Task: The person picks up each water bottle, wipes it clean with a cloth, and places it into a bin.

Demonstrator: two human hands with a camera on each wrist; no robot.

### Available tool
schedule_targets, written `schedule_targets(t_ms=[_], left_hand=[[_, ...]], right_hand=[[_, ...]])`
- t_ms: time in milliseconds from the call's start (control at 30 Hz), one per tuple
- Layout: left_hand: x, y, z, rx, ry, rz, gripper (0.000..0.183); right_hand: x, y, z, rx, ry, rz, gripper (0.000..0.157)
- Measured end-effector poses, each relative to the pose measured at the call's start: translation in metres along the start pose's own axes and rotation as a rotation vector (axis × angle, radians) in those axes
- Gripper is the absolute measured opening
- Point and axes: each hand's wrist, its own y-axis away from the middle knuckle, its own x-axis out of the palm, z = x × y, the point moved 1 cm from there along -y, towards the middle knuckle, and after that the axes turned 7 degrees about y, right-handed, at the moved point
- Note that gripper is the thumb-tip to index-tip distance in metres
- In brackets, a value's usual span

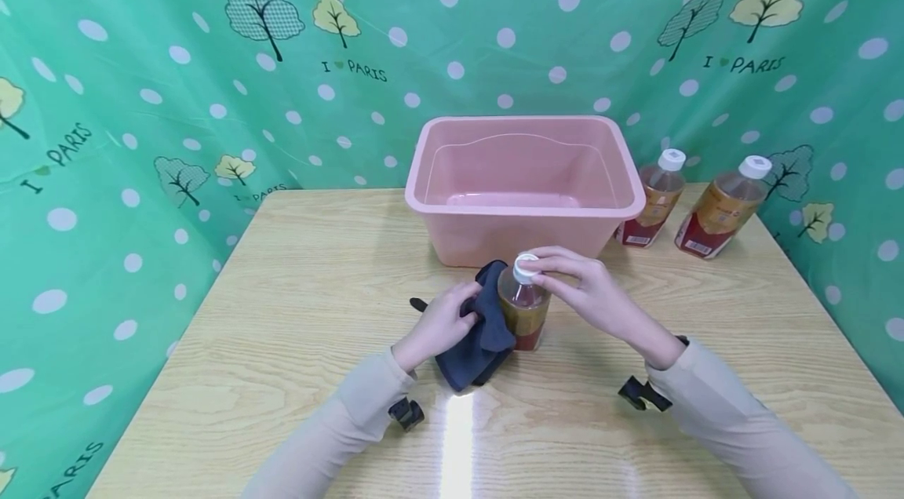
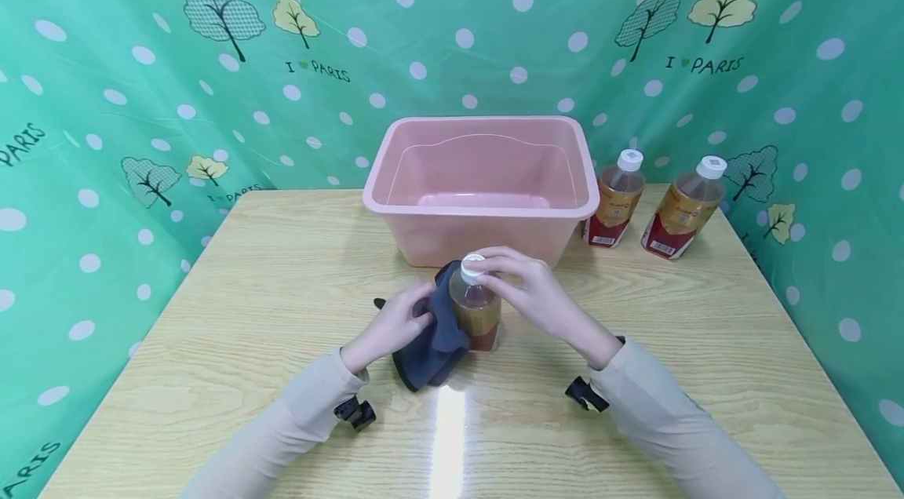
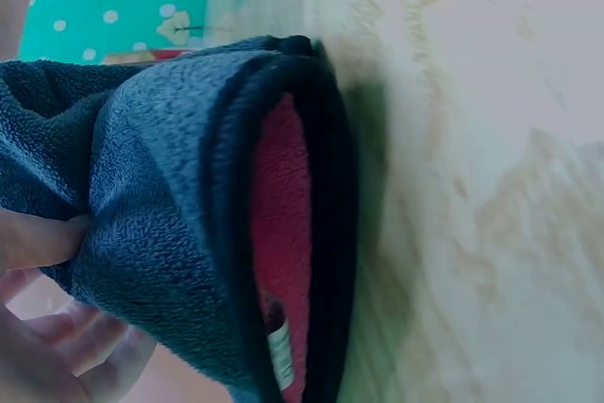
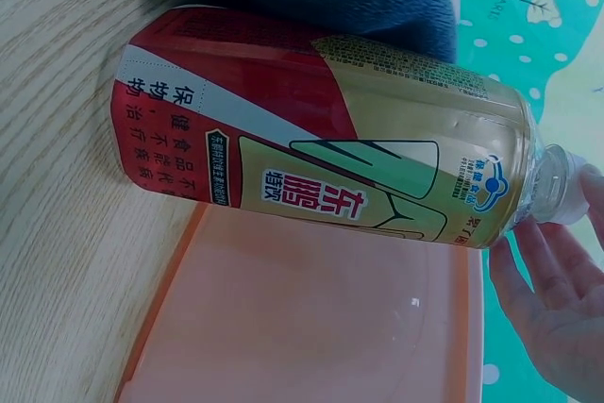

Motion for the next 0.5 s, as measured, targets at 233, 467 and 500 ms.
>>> schedule_targets(t_ms=[233, 467, 500], left_hand=[[0.008, 0.000, 0.010, -0.022, -0.025, 0.042, 0.023], [0.012, 0.001, 0.015, -0.059, -0.062, 0.070, 0.022], [0.011, 0.001, 0.015, -0.058, -0.063, 0.069, 0.022]], right_hand=[[0.000, 0.000, 0.001, -0.003, 0.003, -0.006, 0.027], [0.000, 0.000, 0.001, 0.003, 0.009, -0.008, 0.027], [0.000, -0.001, 0.002, 0.004, 0.011, -0.006, 0.026]])
